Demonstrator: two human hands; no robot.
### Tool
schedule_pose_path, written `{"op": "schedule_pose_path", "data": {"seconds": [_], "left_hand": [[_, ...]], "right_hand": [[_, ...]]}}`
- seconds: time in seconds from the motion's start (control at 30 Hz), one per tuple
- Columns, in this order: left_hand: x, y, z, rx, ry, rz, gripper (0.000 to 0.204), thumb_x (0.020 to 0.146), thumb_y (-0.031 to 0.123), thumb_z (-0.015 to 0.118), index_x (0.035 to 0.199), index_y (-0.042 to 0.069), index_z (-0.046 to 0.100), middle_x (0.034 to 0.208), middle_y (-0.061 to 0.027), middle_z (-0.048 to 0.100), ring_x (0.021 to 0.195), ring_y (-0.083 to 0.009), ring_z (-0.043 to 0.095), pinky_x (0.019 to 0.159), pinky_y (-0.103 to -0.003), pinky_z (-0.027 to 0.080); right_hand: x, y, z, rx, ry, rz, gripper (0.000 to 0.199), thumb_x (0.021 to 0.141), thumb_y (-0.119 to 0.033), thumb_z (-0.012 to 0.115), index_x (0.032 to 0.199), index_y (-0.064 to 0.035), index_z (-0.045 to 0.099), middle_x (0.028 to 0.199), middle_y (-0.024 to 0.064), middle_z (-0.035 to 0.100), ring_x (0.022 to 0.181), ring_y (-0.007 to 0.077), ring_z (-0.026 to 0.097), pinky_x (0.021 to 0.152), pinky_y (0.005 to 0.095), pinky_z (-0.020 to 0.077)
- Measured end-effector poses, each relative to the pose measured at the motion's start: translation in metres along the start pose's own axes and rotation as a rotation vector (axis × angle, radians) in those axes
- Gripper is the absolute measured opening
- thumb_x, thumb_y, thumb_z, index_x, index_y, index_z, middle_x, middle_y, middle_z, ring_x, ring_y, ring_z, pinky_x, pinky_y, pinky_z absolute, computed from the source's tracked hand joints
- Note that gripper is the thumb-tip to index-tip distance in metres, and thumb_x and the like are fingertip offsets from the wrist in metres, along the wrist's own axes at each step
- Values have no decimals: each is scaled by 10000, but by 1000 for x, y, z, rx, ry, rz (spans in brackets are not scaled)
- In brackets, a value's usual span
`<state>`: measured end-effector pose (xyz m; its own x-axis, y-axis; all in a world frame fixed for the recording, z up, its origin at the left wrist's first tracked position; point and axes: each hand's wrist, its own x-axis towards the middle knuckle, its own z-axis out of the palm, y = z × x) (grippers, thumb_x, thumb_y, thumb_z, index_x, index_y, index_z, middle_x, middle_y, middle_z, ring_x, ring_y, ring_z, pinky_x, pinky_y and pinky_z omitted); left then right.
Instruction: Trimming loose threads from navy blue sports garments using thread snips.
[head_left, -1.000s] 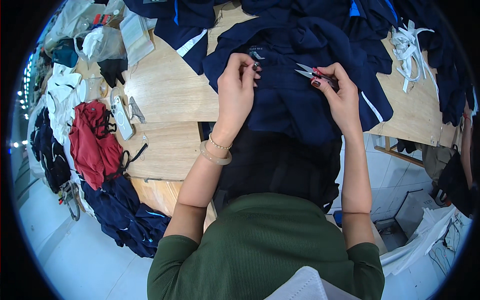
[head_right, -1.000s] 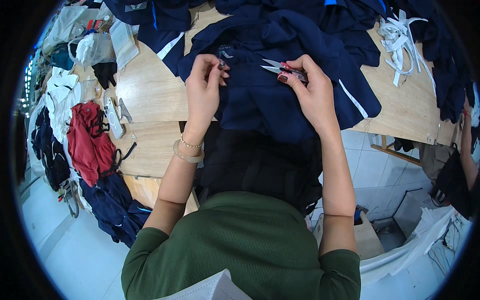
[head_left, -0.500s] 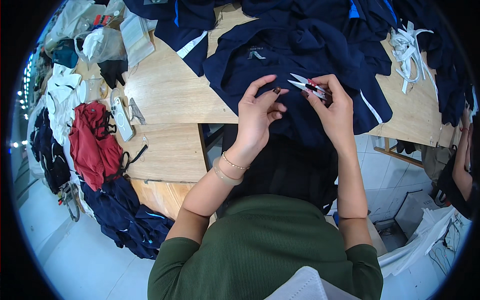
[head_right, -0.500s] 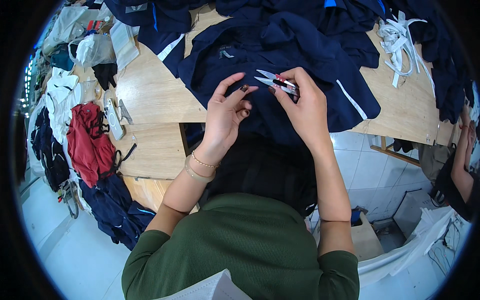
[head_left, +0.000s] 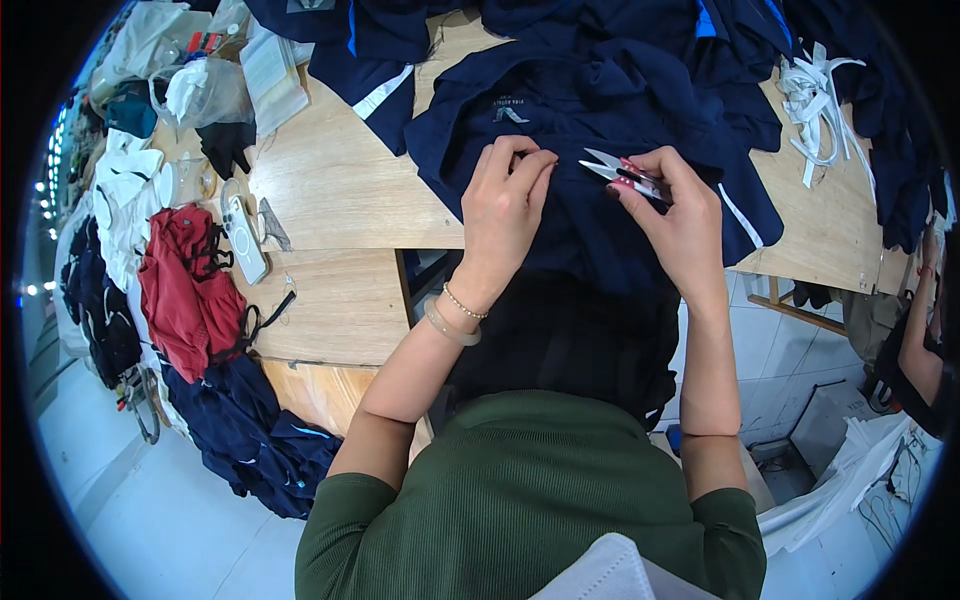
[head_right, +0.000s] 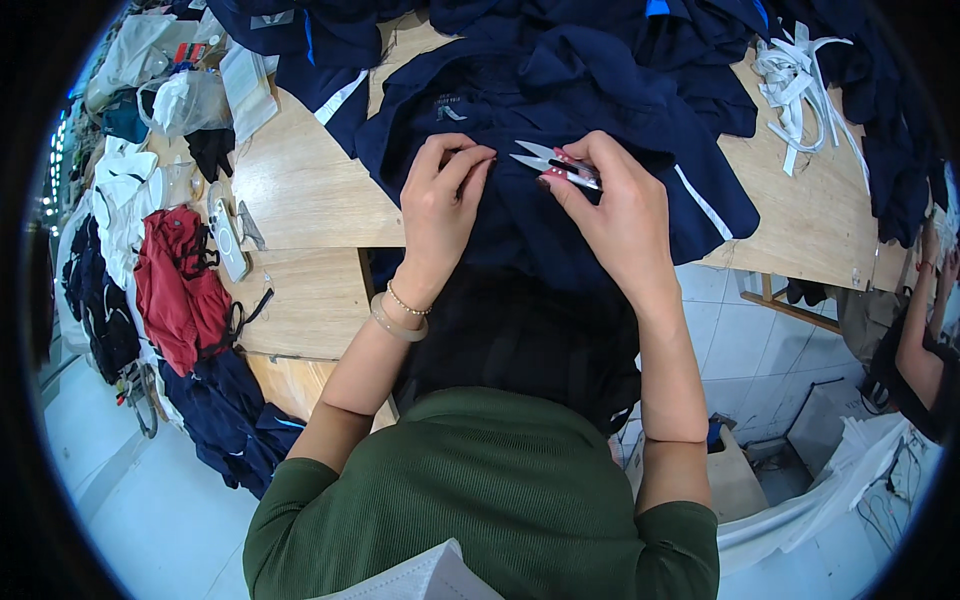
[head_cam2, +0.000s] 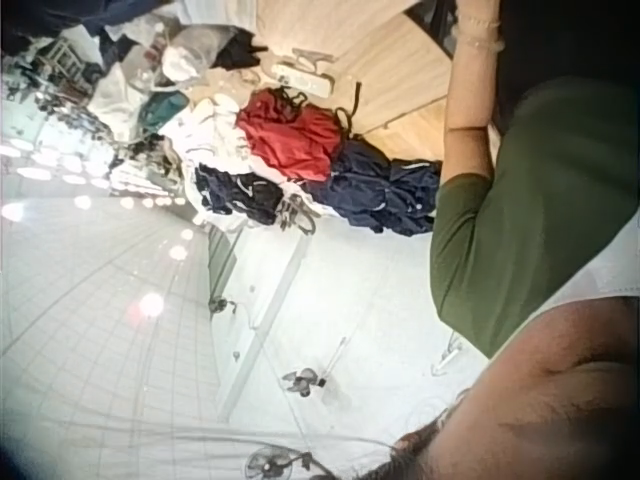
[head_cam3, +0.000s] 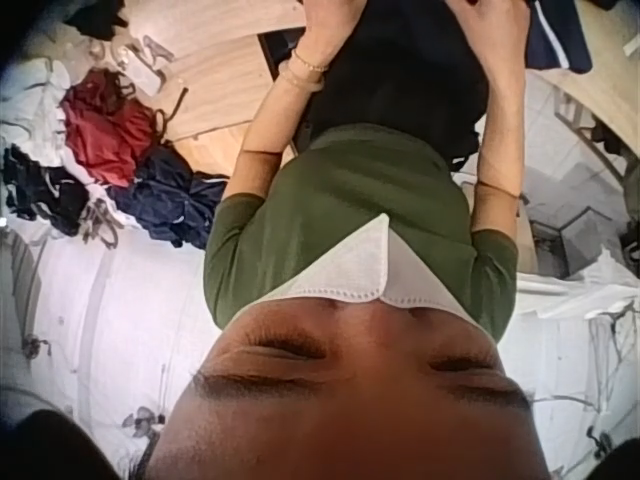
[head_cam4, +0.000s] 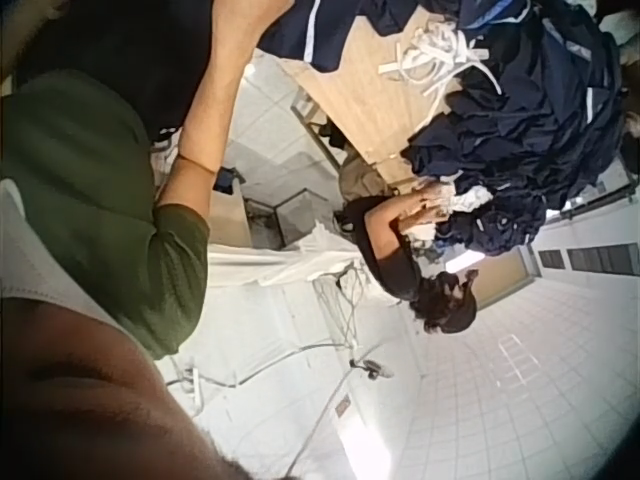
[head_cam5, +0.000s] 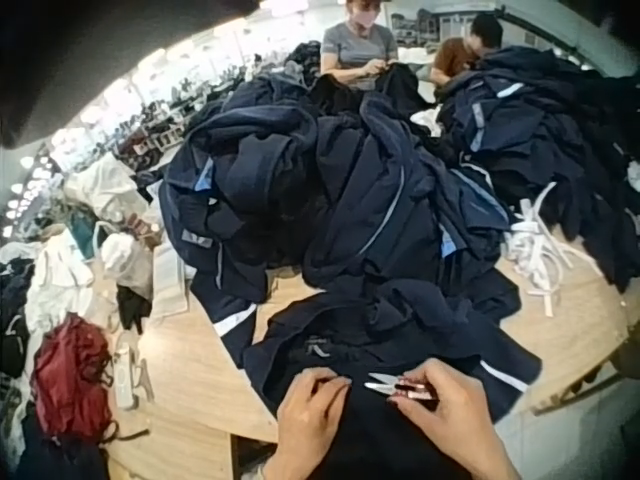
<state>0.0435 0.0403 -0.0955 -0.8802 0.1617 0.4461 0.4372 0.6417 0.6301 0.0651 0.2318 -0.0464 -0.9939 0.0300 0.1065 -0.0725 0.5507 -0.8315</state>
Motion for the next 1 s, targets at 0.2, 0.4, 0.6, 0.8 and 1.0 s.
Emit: {"op": "schedule_pose_path", "data": {"seconds": [0.2, 0.4, 0.6, 0.8, 1.0], "left_hand": [[4, 0, -3, -12, 3, 70, 117, 812, -47, 699, 918, -7, 670, 925, -101, 651, 807, -257, 635, 710, -309, 512], [1, -2, -5, -97, -65, -43, 147, 827, -67, 674, 959, -14, 640, 904, -113, 661, 810, -253, 637, 722, -301, 507], [7, -2, -12, -157, -172, -50, 188, 810, -36, 710, 985, -1, 651, 843, -93, 585, 763, -235, 591, 672, -301, 480], [10, -5, -9, -96, -168, 12, 159, 800, 0, 710, 946, 23, 651, 878, -86, 555, 840, -265, 564, 724, -345, 490], [15, -5, -7, -122, -183, 25, 77, 850, -5, 640, 897, 26, 589, 878, -84, 556, 837, -284, 563, 714, -366, 491]], "right_hand": [[3, 2, 2, -205, -47, -162, 235, 774, -80, 781, 868, -27, 573, 825, 92, 650, 709, 289, 641, 603, 336, 491], [6, -5, 5, -257, -95, -149, 233, 777, -74, 765, 867, -25, 556, 828, 90, 641, 721, 296, 634, 610, 353, 486], [4, -3, 4, -270, -93, -134, 233, 775, -79, 763, 865, -26, 555, 837, 90, 644, 748, 294, 646, 627, 359, 495], [6, -7, 4, -262, -126, -113, 216, 778, -29, 767, 884, 10, 583, 827, 116, 646, 729, 265, 647, 630, 313, 513], [6, -5, 4, -261, -119, -148, 207, 780, -35, 768, 877, 12, 591, 815, 106, 646, 712, 254, 637, 591, 313, 506]]}}
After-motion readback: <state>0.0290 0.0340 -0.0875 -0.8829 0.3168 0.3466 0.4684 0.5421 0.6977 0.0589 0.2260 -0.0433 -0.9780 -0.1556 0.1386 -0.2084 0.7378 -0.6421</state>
